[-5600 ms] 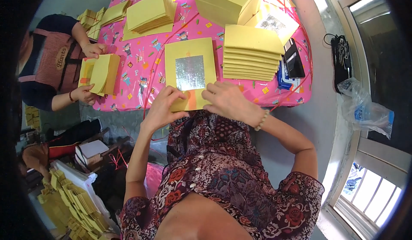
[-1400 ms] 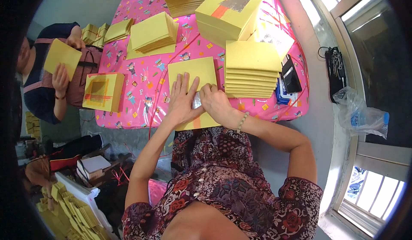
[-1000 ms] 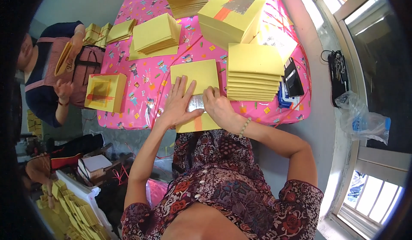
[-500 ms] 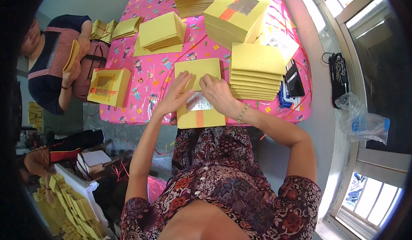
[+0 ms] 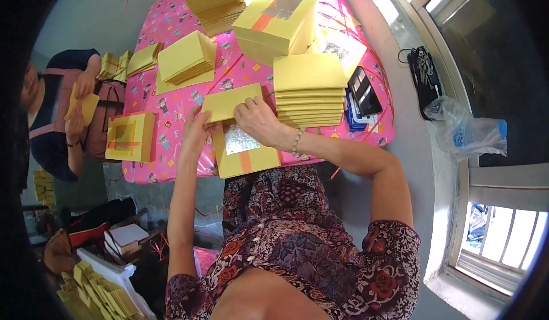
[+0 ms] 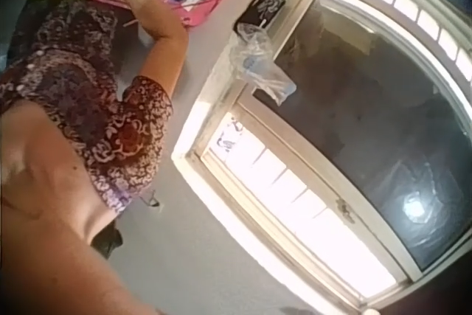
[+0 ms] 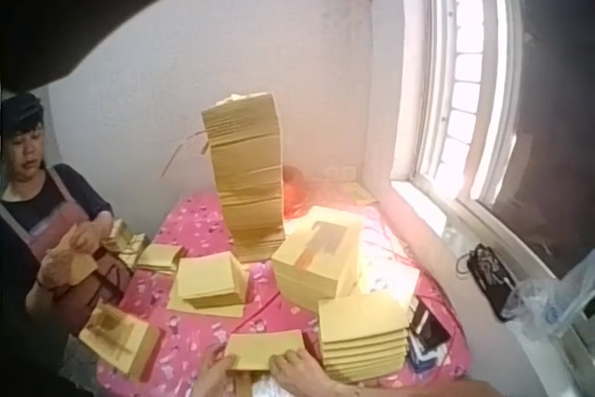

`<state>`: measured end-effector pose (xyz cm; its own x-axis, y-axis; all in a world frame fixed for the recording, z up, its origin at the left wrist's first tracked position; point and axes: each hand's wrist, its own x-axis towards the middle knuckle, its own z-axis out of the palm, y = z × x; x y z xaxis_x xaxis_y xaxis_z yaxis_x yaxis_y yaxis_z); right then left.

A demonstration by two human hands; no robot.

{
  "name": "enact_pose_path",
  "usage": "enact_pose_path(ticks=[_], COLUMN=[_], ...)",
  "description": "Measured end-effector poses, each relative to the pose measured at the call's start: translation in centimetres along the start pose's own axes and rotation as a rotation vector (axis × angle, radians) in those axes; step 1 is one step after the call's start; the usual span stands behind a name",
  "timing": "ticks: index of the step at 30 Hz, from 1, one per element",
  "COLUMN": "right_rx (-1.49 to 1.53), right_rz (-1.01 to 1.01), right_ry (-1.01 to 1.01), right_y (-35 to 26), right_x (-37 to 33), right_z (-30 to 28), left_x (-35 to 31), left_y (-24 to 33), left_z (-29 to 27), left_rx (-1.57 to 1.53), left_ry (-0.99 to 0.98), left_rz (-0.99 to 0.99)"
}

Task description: Packaging and bundling stacks of yellow joss paper with red ribbon.

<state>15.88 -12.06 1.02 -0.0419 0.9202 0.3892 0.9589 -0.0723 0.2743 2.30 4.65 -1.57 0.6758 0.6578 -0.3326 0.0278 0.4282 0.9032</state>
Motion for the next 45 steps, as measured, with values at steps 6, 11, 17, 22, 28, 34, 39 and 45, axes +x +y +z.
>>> enact_pose_path(ticks=[6, 11, 17, 22, 28, 34, 39, 45], right_rx=[0.245, 0.240, 0.131, 0.134, 0.276, 0.311, 0.562, 0.631], right_rz=[0.128, 0.140, 0.298, 0.347, 0.373, 0.382, 0.448, 0.487], right_ry=[0.162, 0.345, 0.300, 0.199, 0.064, 0.013, -0.206, -0.311], right_y=[2.0, 7.6, 12.6, 13.3, 12.3, 11.4, 14.0, 18.3], right_x=[-0.6, -2.5, -7.2, -10.1, -12.0, -13.2, -11.7, -8.3], right_z=[-4.7, -9.5, -9.6, -7.2, -5.9, -5.8, -6.6, -1.9], left_x=[-2.2, -4.0, -1.5, 0.1, 1.6, 0.4, -0.2, -0.9], left_y=[4.1, 7.6, 5.5, 2.7, -0.8, -2.3, -2.0, -1.1], left_z=[2.3, 8.0, 15.3, 16.8, 15.9, 15.9, 15.9, 16.4], left_rx=[-0.141, -0.150, -0.104, 0.088, 0.216, 0.311, 0.471, 0.517], left_ry=[-0.078, -0.206, -0.375, -0.361, -0.416, -0.373, -0.338, -0.304], left_rz=[0.050, 0.120, 0.113, 0.057, -0.061, 0.021, 0.116, 0.134])
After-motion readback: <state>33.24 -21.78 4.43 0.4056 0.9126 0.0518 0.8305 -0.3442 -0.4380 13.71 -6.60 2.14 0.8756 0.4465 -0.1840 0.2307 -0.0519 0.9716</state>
